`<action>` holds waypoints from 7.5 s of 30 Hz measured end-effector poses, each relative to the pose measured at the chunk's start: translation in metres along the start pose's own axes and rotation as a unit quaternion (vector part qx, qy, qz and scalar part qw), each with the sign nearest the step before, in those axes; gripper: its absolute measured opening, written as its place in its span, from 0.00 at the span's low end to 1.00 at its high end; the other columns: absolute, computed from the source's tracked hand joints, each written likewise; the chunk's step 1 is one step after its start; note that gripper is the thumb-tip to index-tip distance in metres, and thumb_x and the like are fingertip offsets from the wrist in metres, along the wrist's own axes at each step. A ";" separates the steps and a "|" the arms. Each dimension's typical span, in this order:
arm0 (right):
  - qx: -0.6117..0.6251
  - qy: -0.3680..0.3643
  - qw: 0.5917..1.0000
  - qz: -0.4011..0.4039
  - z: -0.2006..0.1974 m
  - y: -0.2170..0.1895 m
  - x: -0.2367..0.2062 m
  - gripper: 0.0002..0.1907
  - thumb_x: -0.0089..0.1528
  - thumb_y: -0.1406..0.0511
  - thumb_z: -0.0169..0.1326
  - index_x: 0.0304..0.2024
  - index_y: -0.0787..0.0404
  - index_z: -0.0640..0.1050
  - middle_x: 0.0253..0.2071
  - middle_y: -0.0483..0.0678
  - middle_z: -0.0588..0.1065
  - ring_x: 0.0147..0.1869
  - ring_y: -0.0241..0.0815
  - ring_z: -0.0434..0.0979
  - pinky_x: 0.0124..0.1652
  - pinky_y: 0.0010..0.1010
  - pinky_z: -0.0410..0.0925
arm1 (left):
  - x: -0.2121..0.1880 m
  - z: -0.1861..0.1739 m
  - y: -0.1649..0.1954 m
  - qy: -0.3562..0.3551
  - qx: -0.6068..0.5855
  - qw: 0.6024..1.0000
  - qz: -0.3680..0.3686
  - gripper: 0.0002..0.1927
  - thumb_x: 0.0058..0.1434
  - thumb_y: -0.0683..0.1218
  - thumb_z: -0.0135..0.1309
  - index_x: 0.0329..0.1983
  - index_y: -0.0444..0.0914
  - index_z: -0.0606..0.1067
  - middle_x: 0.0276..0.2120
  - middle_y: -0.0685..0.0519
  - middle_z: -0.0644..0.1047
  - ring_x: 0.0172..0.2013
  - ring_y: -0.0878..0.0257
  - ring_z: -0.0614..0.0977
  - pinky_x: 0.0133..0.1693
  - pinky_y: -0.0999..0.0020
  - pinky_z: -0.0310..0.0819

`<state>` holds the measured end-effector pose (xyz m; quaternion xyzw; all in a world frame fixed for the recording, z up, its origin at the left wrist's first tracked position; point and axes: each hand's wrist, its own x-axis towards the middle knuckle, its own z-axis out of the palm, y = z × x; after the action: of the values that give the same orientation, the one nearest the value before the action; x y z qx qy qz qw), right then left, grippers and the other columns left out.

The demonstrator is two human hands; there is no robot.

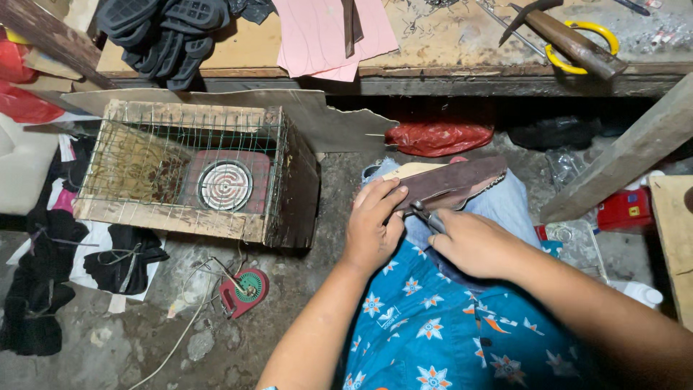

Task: The person is repairing a brown shoe by hand. They use pliers to pull and adjust the shoe's upper material and a hammer to tap the edges, working on the shoe while sitting on the floor.

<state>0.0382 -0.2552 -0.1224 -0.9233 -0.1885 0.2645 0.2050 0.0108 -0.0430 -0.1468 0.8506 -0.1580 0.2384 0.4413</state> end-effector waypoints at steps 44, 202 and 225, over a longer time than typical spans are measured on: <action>-0.140 0.116 0.982 0.059 0.003 0.011 -0.016 0.13 0.63 0.61 0.47 0.42 0.66 0.72 0.37 0.62 0.79 0.42 0.62 0.82 0.45 0.50 0.73 | 0.022 0.006 -0.005 -0.182 0.116 0.976 -0.035 0.26 0.65 0.49 0.53 0.66 0.40 0.71 0.62 0.39 0.71 0.63 0.39 0.70 0.63 0.48 0.64; 0.261 0.340 0.902 0.050 -0.004 0.102 -0.075 0.16 0.70 0.60 0.54 0.52 0.64 0.72 0.36 0.49 0.77 0.39 0.36 0.76 0.43 0.28 0.70 | 0.016 0.041 -0.052 -0.102 -0.371 0.837 -0.389 0.23 0.60 0.43 0.56 0.58 0.35 0.71 0.36 0.51 0.78 0.27 0.68 0.79 0.29 0.72 0.77; 0.056 0.191 0.977 0.079 -0.005 0.078 -0.034 0.25 0.59 0.49 0.55 0.47 0.61 0.75 0.34 0.65 0.79 0.41 0.67 0.80 0.41 0.53 0.71 | 0.016 0.042 -0.044 -0.076 -0.336 0.877 -0.335 0.20 0.61 0.43 0.57 0.57 0.34 0.72 0.32 0.55 0.78 0.27 0.70 0.77 0.28 0.74 0.73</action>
<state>0.0332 -0.3381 -0.1417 -0.9559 -0.0570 0.1091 0.2667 0.0562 -0.0537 -0.1885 0.6686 0.0322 -0.0567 0.7407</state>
